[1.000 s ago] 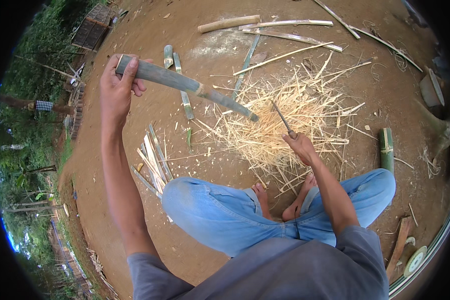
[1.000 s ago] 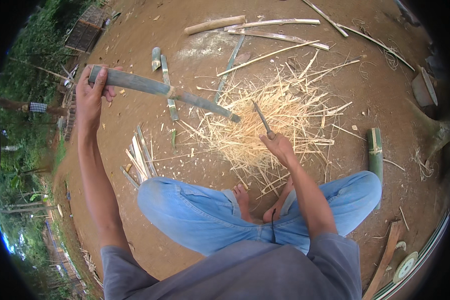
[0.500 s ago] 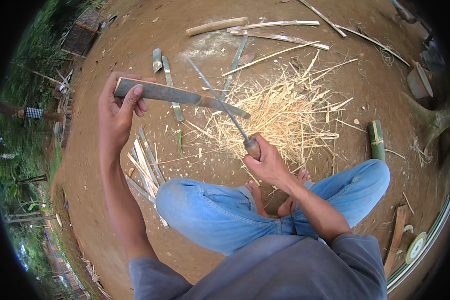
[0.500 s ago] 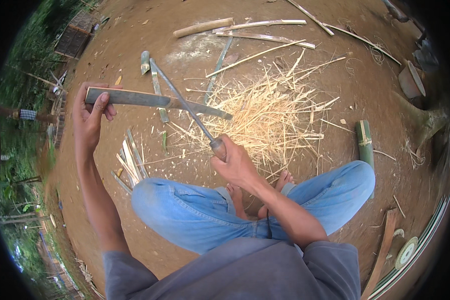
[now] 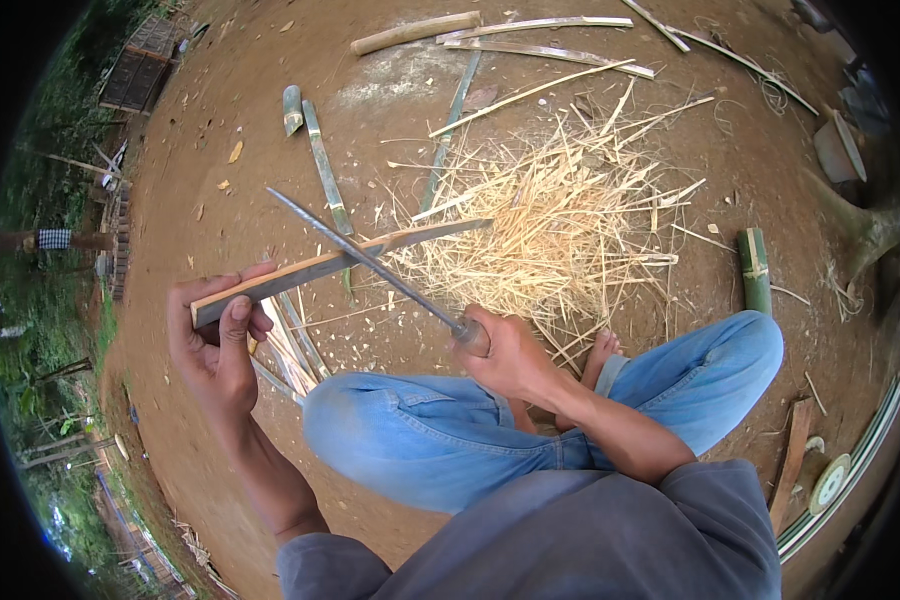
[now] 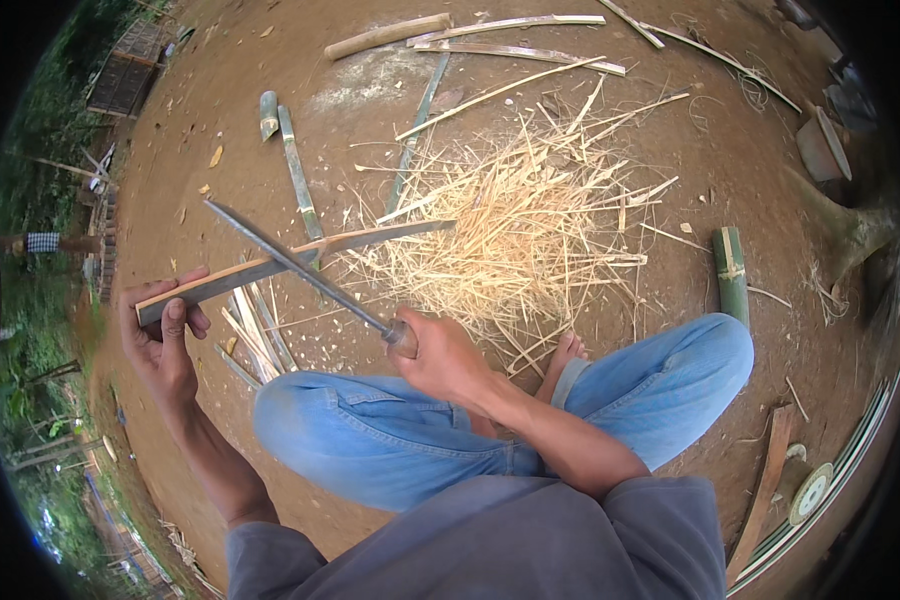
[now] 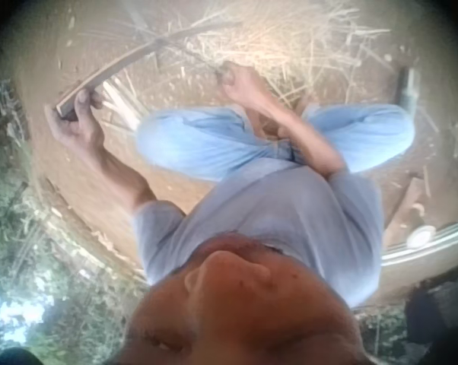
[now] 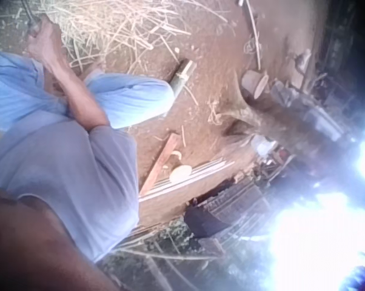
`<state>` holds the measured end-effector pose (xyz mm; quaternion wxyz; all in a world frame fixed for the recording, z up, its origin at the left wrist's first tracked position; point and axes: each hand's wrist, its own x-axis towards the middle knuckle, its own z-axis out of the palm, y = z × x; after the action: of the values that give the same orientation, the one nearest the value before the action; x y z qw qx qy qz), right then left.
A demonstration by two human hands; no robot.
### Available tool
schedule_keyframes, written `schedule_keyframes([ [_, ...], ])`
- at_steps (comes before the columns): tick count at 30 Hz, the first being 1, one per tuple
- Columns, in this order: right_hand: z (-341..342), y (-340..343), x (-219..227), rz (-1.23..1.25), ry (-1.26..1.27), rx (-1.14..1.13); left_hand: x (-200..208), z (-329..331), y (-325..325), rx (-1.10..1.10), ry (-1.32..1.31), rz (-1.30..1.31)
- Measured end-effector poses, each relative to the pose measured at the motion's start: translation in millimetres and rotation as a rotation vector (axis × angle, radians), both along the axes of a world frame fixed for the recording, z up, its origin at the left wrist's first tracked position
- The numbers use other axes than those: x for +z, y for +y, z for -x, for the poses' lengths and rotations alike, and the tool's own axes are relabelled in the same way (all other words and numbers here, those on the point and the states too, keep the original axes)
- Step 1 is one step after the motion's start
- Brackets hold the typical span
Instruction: The person sits on the ground and uses a machete to shave thin strips of bamboo. They hold the bamboo piece in their left hand and repeatedly scrape the blade against it to produce fine shavings, which accumulate on the ground. The person occasionally pauses to inspect the bamboo or adjust their grip.
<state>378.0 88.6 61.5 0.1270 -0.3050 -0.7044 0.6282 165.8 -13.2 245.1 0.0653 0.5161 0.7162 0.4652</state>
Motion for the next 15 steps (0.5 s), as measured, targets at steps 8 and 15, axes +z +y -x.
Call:
schedule_keyframes([
  [8, 46, 68, -63, 0.051, -0.069, 0.043, -58, 55, 42, 0.041, 0.067, -0.036],
  [15, 74, 124, -197, 0.121, -0.292, -0.073, -82, 99, 60, 0.086, 0.075, -0.064],
])
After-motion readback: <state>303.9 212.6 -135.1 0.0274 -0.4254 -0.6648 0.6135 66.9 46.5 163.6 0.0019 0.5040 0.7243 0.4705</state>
